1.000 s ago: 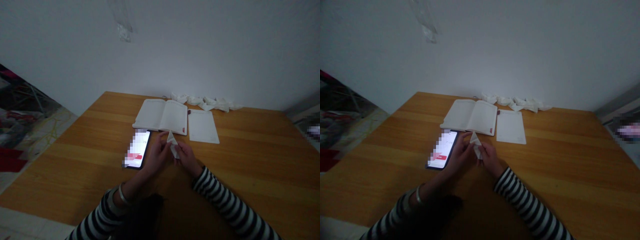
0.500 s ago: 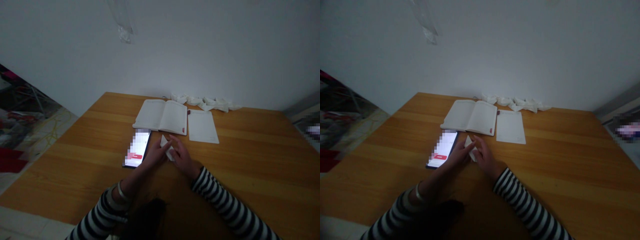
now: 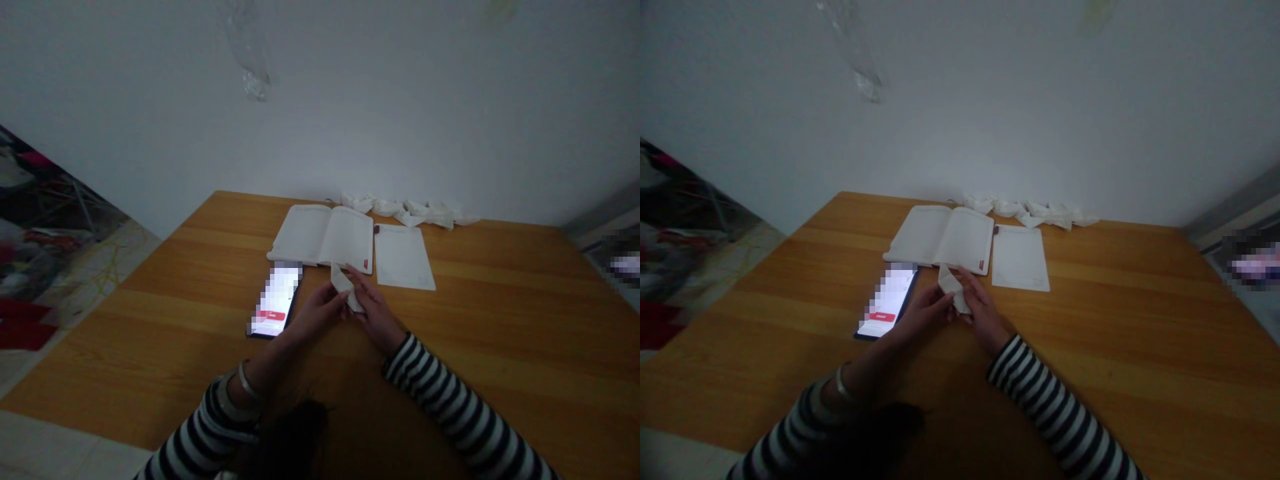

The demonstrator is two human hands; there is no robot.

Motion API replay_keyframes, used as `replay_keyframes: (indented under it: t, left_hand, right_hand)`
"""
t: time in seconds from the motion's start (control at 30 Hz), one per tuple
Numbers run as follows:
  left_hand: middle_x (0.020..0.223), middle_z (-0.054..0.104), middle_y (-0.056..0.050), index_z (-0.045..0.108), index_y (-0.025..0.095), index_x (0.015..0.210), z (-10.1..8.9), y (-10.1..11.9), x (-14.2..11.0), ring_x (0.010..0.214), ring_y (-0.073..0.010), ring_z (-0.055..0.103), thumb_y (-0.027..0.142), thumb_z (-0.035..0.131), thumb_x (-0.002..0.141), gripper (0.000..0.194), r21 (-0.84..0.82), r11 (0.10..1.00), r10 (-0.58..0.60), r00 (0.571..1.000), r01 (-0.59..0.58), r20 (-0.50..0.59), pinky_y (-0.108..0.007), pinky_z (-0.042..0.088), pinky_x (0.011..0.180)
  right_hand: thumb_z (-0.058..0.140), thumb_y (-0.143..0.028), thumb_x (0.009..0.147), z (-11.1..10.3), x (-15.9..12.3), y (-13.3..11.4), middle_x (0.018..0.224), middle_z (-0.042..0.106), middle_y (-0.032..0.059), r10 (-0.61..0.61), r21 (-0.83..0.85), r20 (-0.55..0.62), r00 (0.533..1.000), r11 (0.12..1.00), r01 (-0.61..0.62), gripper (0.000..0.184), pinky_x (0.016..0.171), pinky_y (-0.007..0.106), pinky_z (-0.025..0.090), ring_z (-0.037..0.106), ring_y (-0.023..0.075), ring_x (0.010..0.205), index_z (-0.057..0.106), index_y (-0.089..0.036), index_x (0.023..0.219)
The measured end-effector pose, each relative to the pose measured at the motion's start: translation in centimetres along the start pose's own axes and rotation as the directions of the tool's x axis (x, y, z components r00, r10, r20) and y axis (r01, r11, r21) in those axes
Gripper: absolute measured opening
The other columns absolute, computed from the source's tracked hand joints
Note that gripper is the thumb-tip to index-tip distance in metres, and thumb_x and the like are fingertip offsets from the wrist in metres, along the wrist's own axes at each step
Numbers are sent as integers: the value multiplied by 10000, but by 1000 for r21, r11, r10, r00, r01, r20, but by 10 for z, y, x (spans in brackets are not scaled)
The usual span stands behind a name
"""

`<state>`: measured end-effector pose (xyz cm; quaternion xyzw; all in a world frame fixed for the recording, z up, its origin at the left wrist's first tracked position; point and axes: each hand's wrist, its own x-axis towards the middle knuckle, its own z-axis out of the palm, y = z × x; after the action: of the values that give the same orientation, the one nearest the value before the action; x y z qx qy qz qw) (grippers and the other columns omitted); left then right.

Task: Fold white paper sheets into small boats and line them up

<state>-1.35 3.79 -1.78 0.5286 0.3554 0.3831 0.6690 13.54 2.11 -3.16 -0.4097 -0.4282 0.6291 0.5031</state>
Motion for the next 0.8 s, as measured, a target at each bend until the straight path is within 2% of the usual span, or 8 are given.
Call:
replay_keyframes:
  t: [0.13,0.27,0.4,0.5,0.57,0.63,0.67,0.8]
  left_hand:
    - [667,565,0,606,153,874,3,3,-3,628,-131,529,537,515,924,398,102,994,27,999,-30,25,-257,436,644]
    - [739,582,-9,608,167,952,6,3,-6,691,-145,544,462,488,955,318,149,988,40,999,-42,17,-266,458,688]
    - [773,590,-9,599,161,998,9,-2,-4,709,-146,560,361,512,940,226,156,987,58,997,-50,-47,-265,474,688]
    - [864,623,-29,565,152,1105,8,-5,-3,795,-168,605,246,569,870,253,187,982,60,990,-34,-131,-275,497,717]
    - [947,634,-49,491,150,1246,5,-6,-4,839,-178,624,178,564,837,416,277,959,117,968,-52,-224,-283,508,732]
    - [954,641,-51,356,158,1406,-1,-6,-6,810,-176,632,131,536,829,604,434,899,196,943,-64,-268,-288,511,726]
    - [932,650,-47,308,169,1453,-4,-5,-7,782,-175,633,110,515,829,660,533,844,224,942,-59,-250,-290,508,718]
    - [878,697,-66,286,184,1511,-10,-4,-11,723,-195,652,56,440,843,698,872,489,148,986,-7,-76,-297,489,677]
  right_hand:
    - [498,-503,943,-1,2,4,989,692,52,-9,2,-11,1000,1000,9,599,527,254,512,568,132,595,368,-289,1487]
    - [523,-497,933,-2,2,9,1209,665,68,-45,-29,-54,998,999,43,543,573,276,549,634,156,719,461,-308,1439]
    - [525,-475,941,-2,1,14,1259,660,69,-83,-103,-67,994,992,76,496,694,338,586,668,223,966,524,-293,1402]
    - [483,-458,968,-1,0,15,1398,576,68,-194,-216,-5,981,958,188,468,966,425,516,577,246,1223,536,-273,1395]
    - [435,-428,993,0,0,14,1408,568,82,-273,-305,93,958,908,288,450,1069,448,430,541,239,1274,536,-253,1395]
    - [462,-400,986,0,-1,13,1336,617,108,-319,-420,203,926,826,376,451,1057,451,434,580,243,1215,528,-233,1400]
    - [496,-385,971,0,-1,12,1287,640,119,-335,-485,238,912,772,410,457,1027,448,458,602,249,1168,529,-220,1396]
    - [526,-265,935,3,-7,8,1183,660,145,-407,-732,219,887,532,425,416,935,435,518,622,264,1068,561,-167,1337]
